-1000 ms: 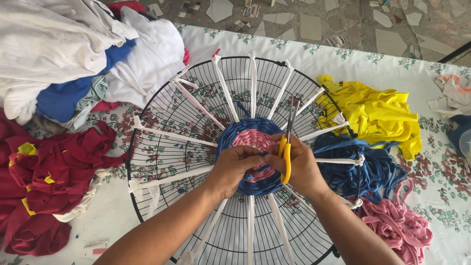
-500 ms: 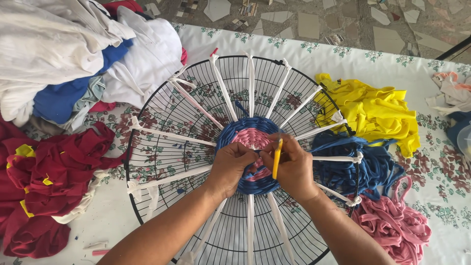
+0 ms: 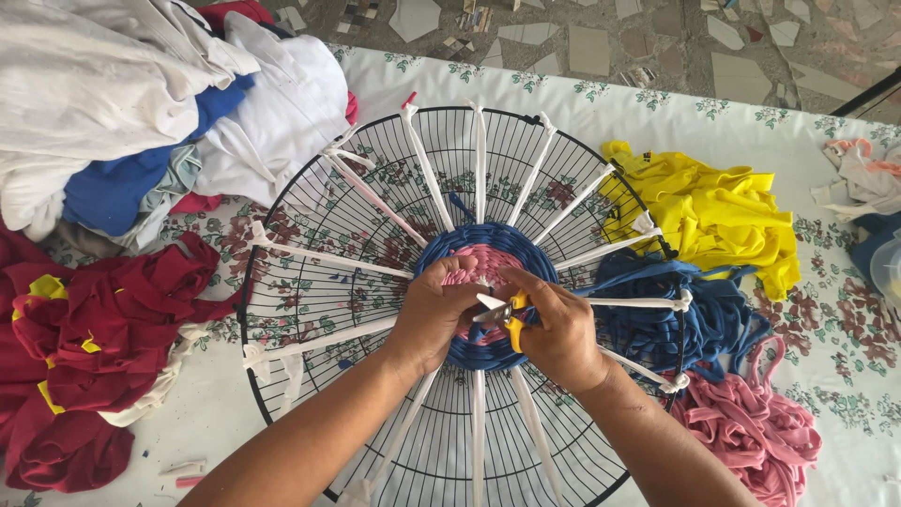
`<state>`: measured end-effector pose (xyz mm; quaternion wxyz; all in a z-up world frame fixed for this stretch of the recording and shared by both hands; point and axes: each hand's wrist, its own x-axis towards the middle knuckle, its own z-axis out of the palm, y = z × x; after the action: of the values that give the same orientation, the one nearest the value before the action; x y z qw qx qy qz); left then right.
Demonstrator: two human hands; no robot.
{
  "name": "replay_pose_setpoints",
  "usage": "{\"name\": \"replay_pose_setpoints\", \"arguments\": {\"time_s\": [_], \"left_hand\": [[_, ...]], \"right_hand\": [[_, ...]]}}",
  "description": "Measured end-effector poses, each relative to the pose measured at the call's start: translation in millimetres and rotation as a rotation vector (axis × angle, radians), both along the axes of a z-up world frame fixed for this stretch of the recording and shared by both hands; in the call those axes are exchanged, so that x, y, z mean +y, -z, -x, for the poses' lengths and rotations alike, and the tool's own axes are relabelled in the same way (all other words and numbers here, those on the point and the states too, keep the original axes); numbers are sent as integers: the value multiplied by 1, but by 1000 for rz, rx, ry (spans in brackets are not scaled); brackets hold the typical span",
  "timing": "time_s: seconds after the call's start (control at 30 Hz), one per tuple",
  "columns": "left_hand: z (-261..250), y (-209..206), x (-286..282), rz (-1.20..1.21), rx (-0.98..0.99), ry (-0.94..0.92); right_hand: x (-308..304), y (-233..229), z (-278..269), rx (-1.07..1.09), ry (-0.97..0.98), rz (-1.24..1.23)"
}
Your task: Weave fabric strips through a metal fan cover to create a rug.
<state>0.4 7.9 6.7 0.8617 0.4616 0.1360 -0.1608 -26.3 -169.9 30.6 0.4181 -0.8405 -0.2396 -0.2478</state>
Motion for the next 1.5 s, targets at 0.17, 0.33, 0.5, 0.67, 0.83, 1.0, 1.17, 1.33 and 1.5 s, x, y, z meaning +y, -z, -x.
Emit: {"name": "replay_pose_setpoints", "arguments": {"time_s": [0.17,0.33,0.5,0.67,0.83,1.0,1.17,1.33,1.5], "left_hand": [[-2,3,9,46,-4,61],[-3,7,16,56,-29,115],[-3,-12,19,-152,-153,208],[-8,-38,33,-481,-353,318],[-11,-46,37,-441,-389,356],[-16,-50,32,-519,-446,496],[-13,-54,31,-522,-418,539],[-18,-40,31,-422,-347,496],[-22,-32,31,-359,-296,503]], "right_hand": [[-4,1,4,44,-41,-9],[-7,-18,6,193,-107,-170],[-28,-38,-3,699,-157,-89],[-55,-66,-8,933,-250,221],[-73,-90,-21,1137,-144,605],[-58,-114,-26,1100,-85,971],[-38,-123,-33,1069,-85,1028],[-31,-122,-41,1055,-77,1091],[-26,-123,-42,1041,-67,1133]]}}
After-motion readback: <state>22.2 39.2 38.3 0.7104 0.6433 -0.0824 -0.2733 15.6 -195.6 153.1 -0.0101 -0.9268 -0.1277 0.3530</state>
